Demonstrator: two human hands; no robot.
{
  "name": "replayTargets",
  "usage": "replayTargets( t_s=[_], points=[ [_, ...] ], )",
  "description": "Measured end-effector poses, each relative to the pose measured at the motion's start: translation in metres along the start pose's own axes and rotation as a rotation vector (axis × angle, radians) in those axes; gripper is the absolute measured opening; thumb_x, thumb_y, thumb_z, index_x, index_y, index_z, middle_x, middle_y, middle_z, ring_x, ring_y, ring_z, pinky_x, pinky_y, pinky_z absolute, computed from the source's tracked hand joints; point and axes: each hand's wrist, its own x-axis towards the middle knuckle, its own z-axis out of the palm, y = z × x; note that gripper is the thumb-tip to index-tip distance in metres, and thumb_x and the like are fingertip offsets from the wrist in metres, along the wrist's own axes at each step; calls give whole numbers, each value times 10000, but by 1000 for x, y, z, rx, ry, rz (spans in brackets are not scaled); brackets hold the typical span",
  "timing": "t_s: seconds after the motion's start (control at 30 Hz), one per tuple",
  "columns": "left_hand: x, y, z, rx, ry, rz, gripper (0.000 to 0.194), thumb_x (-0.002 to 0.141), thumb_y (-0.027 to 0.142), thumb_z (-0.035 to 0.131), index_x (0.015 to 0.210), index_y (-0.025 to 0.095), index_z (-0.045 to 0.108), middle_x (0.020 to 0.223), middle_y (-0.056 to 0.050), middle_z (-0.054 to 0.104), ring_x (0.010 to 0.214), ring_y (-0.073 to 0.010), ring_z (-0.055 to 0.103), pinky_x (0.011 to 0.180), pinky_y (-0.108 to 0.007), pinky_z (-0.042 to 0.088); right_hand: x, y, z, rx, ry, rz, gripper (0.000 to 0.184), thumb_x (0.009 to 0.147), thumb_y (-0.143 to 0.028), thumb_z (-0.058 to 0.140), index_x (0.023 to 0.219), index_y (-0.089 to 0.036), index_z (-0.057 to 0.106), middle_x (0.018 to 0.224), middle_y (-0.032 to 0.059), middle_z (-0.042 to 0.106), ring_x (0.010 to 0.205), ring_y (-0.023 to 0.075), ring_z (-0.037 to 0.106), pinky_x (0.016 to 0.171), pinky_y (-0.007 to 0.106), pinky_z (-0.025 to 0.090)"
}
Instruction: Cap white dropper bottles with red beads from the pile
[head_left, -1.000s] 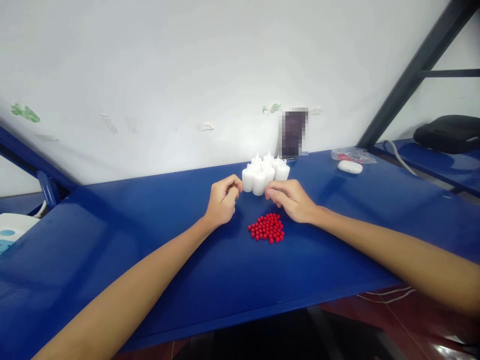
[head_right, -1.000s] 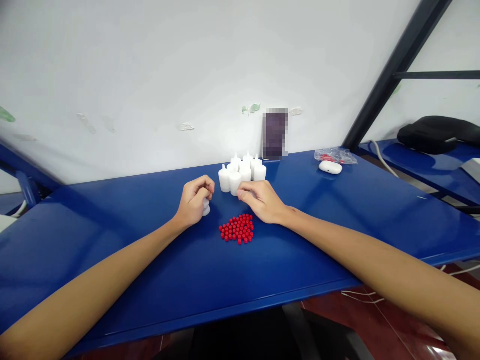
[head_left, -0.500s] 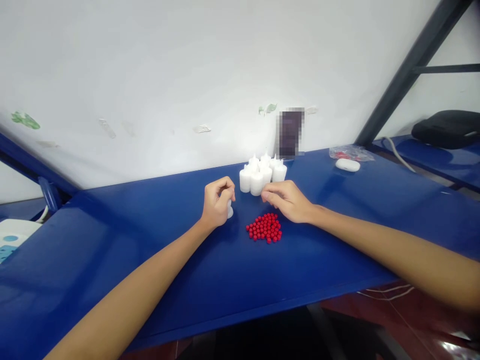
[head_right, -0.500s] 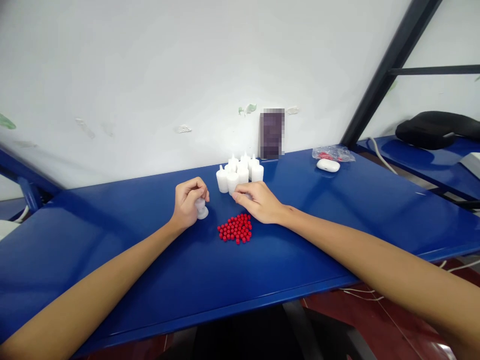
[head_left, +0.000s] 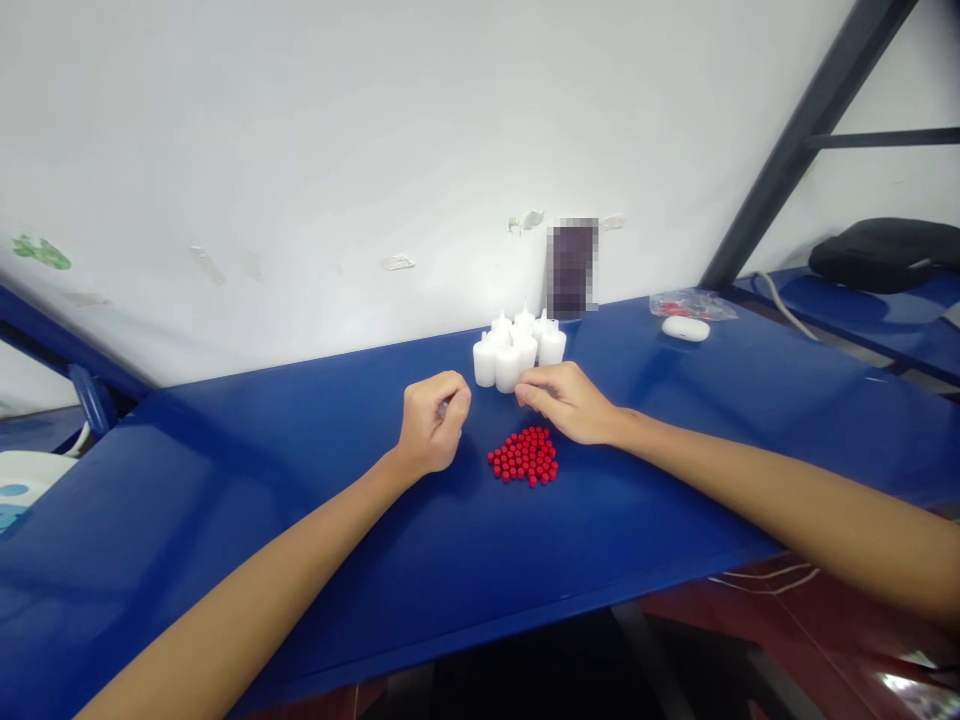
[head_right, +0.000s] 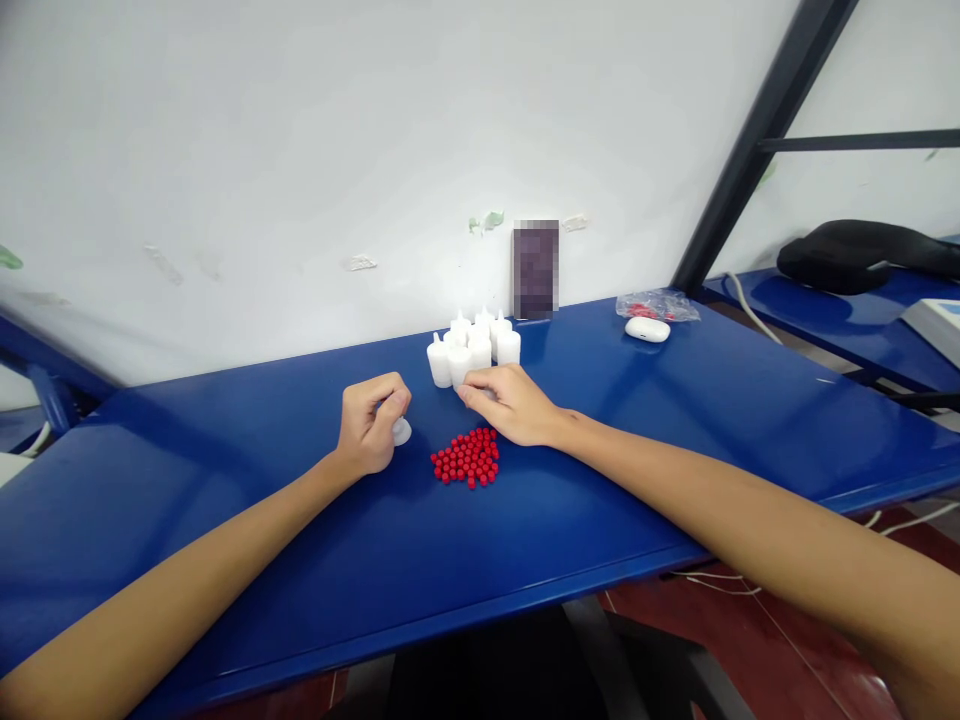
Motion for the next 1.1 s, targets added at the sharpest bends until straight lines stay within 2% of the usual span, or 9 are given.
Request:
replayTargets(
  t_s=[0.1,0.23,0.47,0.53,0.77,0.93,1.1],
  points=[
    [-1,2,-1,25,-30,93,340,972,251,409,639,181,418,603,10,429,574,-121,379,588,-304,299,0,0,0,-4,-9,-5,377,978,-354,439,692,-154,579,589,-21,529,546,105,471,561,256,312],
    [-3,6,-6,65,-133,178,299,972,232,381,680,188,428,629,-4,455,610,-142,376,618,-324,320,-1,0,-1,-11,-17,-7,376,981,-355,438,698,-153,581,600,-18,539,555,105,476,566,256,316],
    [-7,3,-9,149,-371,151,282,982,247,365,723,185,459,680,-16,468,675,-165,394,676,-346,347,-1,-1,-2,-14,-23,-2,382,984,-358,432,695,-157,581,596,-18,538,556,109,482,575,259,323],
    [-7,2,-10,142,-379,128,299,987,258,350,724,183,469,692,-20,471,690,-169,397,694,-353,351,-1,-2,-2,-13,-19,2,386,984,-362,430,691,-158,577,595,-16,540,554,111,485,573,260,324],
    [-9,7,-23,69,-298,64,354,974,335,309,756,173,536,759,-52,505,750,-197,415,742,-386,353,-1,-1,-1,-5,-33,7,376,979,-361,429,707,-159,592,606,-9,555,555,118,495,569,261,328],
    [-10,9,-29,41,-415,56,372,982,341,275,755,179,521,767,-56,525,784,-208,421,777,-398,359,-1,-2,-1,2,-42,19,359,977,-359,434,741,-156,614,622,-6,573,557,120,500,563,259,327],
    [-11,8,-27,105,-435,28,372,985,337,293,775,178,556,882,-73,503,905,-236,413,867,-440,362,-2,-3,-2,10,-41,24,353,979,-364,434,760,-155,616,638,-2,585,563,122,508,559,256,333]
  ],
)
